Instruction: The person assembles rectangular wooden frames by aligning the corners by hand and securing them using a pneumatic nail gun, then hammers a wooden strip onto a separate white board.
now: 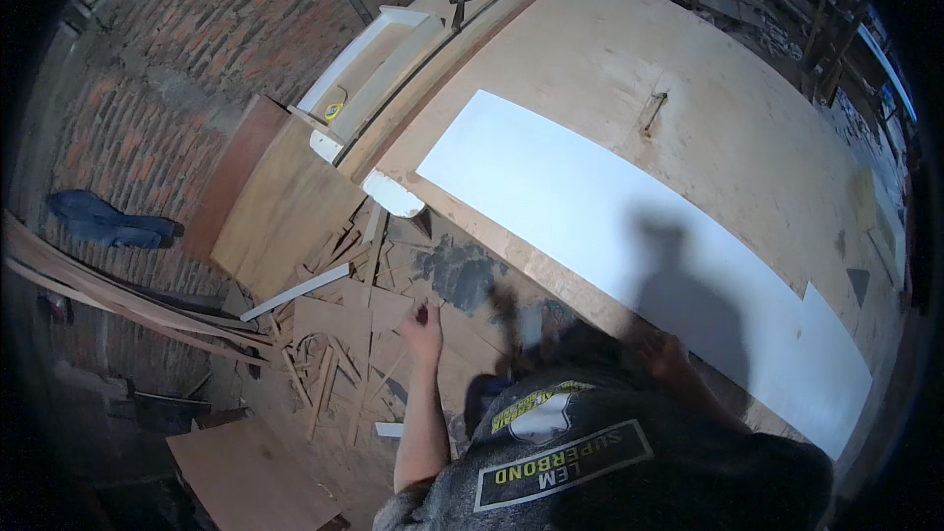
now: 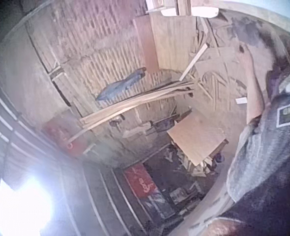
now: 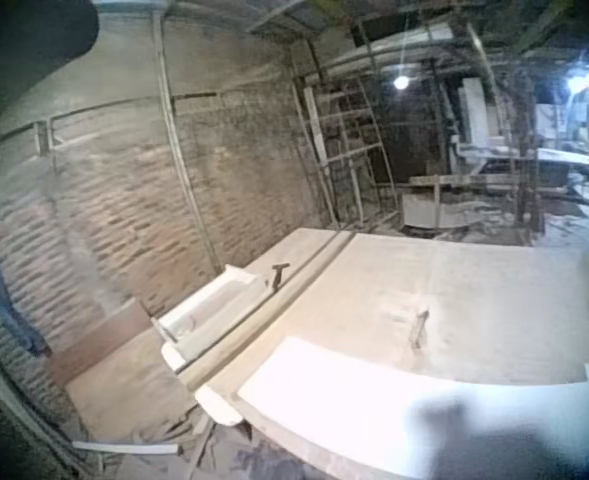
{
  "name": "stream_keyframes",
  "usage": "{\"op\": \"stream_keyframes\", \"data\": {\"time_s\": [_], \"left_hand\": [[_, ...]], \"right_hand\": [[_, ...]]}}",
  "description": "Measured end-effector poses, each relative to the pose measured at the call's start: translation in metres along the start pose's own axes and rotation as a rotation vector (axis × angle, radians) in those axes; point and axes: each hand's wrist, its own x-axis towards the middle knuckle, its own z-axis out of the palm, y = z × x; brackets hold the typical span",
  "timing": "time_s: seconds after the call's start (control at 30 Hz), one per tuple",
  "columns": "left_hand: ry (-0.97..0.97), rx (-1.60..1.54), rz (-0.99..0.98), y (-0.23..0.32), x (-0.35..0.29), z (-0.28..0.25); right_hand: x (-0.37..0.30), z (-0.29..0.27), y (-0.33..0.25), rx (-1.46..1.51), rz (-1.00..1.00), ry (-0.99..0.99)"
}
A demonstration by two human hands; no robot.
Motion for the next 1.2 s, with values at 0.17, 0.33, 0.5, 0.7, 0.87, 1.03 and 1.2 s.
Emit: {"op": "stream_keyframes", "data": {"time_s": [0.17, 0.33, 0.5, 0.7, 0.87, 1.03, 1.2], "left_hand": [[0.017, 0.019, 0.136, 0.055, 0.125, 0.039], [-0.083, 0.198, 0.374, 0.110, 0.236, 0.091], [-0.262, 0.479, 0.504, 0.124, 0.330, 0.117], [-0.464, 0.719, 0.500, 0.148, 0.331, 0.141], [-0.440, 0.645, 0.468, 0.150, 0.375, 0.134], [-0.710, 0.259, 0.309, 0.145, 0.396, 0.161], [-0.607, 0.446, 0.343, 0.156, 0.434, 0.118]], "right_hand": [[0.010, 0.018, -0.002, 0.294, -0.138, 0.181], [0.012, 0.070, 0.002, 0.560, -0.223, 0.512], [0.016, 0.113, 0.011, 0.580, -0.459, 0.520], [0.044, 0.074, 0.016, 0.760, -0.547, 0.735], [0.054, 0.090, 0.008, 0.857, -0.506, 0.804], [0.012, -0.015, 0.039, 0.311, -0.682, 0.462], [0.044, 0.154, 0.018, 0.689, -0.593, 0.647]]}}
